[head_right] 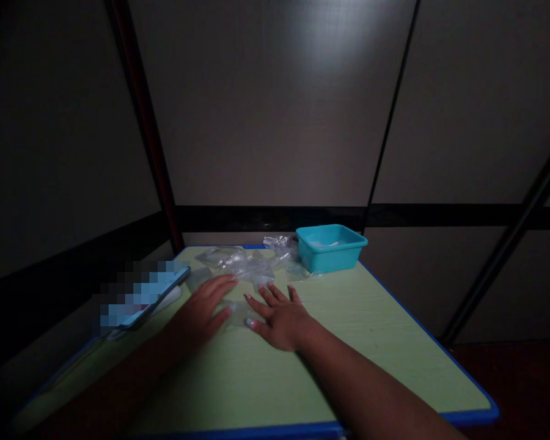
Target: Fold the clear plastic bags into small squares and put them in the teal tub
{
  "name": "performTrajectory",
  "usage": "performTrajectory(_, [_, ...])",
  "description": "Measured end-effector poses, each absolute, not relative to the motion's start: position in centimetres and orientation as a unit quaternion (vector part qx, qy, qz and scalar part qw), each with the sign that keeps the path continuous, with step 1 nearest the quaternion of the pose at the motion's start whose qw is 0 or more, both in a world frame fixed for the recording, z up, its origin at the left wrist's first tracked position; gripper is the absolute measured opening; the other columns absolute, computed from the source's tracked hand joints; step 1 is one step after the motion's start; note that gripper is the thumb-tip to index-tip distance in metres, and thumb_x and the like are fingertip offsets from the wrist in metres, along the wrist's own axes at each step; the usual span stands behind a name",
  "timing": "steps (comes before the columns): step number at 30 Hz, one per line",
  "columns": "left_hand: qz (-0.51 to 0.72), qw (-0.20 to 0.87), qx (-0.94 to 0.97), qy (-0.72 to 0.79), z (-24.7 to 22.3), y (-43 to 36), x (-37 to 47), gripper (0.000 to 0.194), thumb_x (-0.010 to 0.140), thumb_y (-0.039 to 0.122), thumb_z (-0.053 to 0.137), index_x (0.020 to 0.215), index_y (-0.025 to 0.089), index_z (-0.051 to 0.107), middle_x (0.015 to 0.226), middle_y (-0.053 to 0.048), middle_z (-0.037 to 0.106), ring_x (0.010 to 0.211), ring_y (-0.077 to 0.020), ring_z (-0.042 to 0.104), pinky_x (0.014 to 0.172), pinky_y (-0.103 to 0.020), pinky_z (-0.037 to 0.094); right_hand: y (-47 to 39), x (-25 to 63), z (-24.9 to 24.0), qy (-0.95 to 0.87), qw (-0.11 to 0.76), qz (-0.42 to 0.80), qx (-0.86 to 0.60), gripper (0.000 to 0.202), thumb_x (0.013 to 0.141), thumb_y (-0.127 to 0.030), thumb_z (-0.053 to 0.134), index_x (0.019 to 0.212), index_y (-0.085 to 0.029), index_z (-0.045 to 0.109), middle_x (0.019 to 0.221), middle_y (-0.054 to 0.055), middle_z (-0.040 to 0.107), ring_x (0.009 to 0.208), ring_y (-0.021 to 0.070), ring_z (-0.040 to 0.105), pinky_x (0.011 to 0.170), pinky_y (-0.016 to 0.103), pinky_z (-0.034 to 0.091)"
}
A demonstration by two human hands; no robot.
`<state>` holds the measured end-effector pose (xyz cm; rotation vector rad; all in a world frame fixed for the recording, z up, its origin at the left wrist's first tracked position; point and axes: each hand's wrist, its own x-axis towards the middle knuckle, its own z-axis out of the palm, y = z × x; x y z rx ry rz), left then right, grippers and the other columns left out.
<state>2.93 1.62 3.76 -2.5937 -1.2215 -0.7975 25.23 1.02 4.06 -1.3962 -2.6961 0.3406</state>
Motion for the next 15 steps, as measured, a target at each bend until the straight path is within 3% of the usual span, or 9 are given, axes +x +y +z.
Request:
performTrajectory(5, [-0.153, -0.014, -0.942, -0.298, 3.2, -0.1, 5.3, 0.063, 0.089, 0.047, 0.035, 0.141, 0.017, 0.016, 0.147, -0.009, 0.020, 0.134, -0.0218, 0.018, 0.109, -0.042, 0.018, 1.1, 25.2, 3.8, -0.883, 0.037, 0.104, -0.456, 0.063, 0.085, -0.063, 0.015, 0.140, -0.033, 0.015, 0.149, 0.004, 0.008, 0.136, 0.0258, -0.001, 0.102, 0.059, -0.004])
performTrajectory(9, [-0.110, -0.051, -0.936, -0.330, 3.1, -0.6, 5.7, 0.066, 0.089, 0.052, 0.030, 0.142, 0.016, 0.016, 0.147, -0.010, 0.016, 0.135, -0.0230, 0.014, 0.109, -0.042, 0.017, 1.1, 25.1, 3.9, -0.882, 0.035, 0.106, -0.458, 0.063, 0.085, -0.063, 0.017, 0.141, -0.033, 0.014, 0.149, 0.004, 0.005, 0.136, 0.0260, 0.000, 0.102, 0.059, -0.003])
performTrajectory(15, [-0.094, -0.007, -0.897, -0.432, 2.1, -0.4, 5.3, 0.064, 0.088, 0.053, 0.028, 0.139, 0.014, 0.024, 0.145, -0.014, 0.021, 0.134, -0.0255, 0.017, 0.106, -0.048, 0.018, 1.0, 25.0, 4.2, -0.877, 0.022, 0.112, -0.467, 0.063, 0.085, -0.064, 0.017, 0.140, -0.034, 0.015, 0.149, 0.003, 0.003, 0.135, 0.0264, -0.002, 0.102, 0.057, -0.005])
